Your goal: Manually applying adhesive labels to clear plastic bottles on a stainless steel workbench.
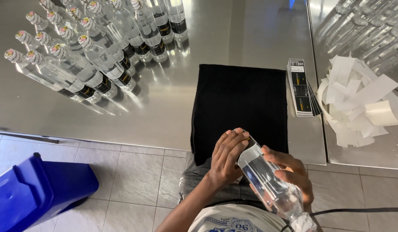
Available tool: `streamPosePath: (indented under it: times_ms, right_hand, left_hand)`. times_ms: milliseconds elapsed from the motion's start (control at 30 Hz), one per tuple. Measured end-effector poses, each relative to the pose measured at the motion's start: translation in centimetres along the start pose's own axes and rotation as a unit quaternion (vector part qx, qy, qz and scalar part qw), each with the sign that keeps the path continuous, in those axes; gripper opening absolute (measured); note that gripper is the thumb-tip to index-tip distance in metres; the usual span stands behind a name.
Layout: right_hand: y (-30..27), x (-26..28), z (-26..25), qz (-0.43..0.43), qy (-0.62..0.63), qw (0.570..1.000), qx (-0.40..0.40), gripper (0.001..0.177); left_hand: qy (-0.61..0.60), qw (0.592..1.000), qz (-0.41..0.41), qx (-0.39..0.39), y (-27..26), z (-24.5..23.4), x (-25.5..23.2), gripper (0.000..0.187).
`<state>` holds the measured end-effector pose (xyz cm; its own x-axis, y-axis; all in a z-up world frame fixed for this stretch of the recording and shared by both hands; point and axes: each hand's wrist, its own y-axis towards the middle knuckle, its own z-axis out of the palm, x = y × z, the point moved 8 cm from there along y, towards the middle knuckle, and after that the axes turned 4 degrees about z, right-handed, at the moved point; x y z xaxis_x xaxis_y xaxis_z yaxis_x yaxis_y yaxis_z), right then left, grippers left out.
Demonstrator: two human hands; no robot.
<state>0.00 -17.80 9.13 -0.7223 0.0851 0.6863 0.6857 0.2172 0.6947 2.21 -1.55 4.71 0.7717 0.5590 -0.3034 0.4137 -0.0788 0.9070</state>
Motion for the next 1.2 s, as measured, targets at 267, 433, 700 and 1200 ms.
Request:
streamPosePath:
  times_ms: [267,433,700,1200]
  right_hand:
    - [-5.6,-7.6,-0.6,0.312,0.224,0.921,0.068,0.049]
    - [-5.2,-6.5,0.0,0.279,0.215,0.935,0.052,0.055]
    - [-1.3,0.2,2.1,0.004,0.03,0.988,0.149,0.041]
    - [4.7,-5.9,5.2,0.144,-0.002,0.986,0.081,0.095]
  left_hand:
    - [0.024,0.999,0.03,-0.001,-0.2,-0.6,0.2,0.025]
    - [-0.019,0.999,0.004,0.033,-0.9,-0.4,0.9,0.03]
    - [-0.012,0.997,-0.005,0.08,-0.6,-0.5,1.7,0.025]
    - [-0.089,0.992,-0.073,0.048,-2.9,-2.1,6.1,0.071]
